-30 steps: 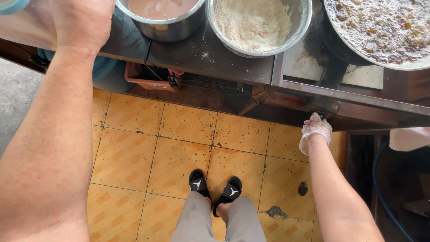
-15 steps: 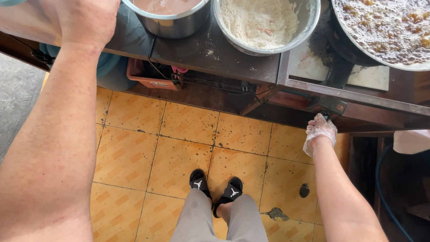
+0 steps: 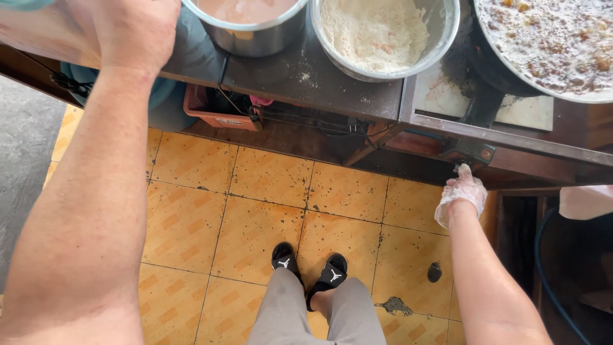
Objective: Breading and deep-frying meat pieces in a large pan.
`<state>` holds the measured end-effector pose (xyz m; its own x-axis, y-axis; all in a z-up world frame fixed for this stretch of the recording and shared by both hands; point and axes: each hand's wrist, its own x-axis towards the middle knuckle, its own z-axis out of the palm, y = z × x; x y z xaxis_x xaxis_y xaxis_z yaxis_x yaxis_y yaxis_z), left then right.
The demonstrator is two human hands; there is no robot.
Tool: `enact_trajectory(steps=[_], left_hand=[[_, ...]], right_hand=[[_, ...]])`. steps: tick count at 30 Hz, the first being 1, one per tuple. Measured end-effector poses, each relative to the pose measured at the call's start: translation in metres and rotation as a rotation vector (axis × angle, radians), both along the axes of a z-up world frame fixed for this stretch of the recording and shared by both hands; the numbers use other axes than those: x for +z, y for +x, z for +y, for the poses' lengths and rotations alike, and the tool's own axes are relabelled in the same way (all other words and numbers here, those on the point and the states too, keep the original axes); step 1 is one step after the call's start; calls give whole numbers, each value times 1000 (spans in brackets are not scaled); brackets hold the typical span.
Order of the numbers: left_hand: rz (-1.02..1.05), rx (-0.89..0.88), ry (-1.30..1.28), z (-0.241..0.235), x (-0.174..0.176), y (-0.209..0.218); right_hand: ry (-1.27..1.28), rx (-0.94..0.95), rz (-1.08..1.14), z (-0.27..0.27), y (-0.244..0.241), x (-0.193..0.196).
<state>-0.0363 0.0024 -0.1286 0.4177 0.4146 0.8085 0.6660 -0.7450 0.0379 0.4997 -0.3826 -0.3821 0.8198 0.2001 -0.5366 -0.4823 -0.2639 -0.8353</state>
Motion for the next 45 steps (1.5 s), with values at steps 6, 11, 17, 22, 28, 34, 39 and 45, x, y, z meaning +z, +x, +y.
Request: enact_trajectory(steps=[6, 11, 17, 22, 28, 34, 39, 45], left_hand=[[-142, -42, -262, -27, 52, 13], [-192, -14, -425, -28, 64, 16], [-146, 52, -534, -26, 57, 21], [-89, 90, -576, -22, 58, 19], [-41, 111, -568, -23, 93, 23], [-29, 44, -535, -49, 157, 60], [75, -11, -656, -71, 168, 138], [393, -66, -860, -67, 79, 236]], right_hand=[[46, -72, -171, -11, -11, 53], [336, -27, -209, 29, -47, 152], [386, 249, -333, 92, -105, 234], [399, 444, -354, 130, -115, 236], [382, 591, -348, 166, -107, 240], [390, 648, -302, 202, -67, 253], [388, 759, -278, 231, -12, 233], [262, 1018, -313, 271, 23, 227]])
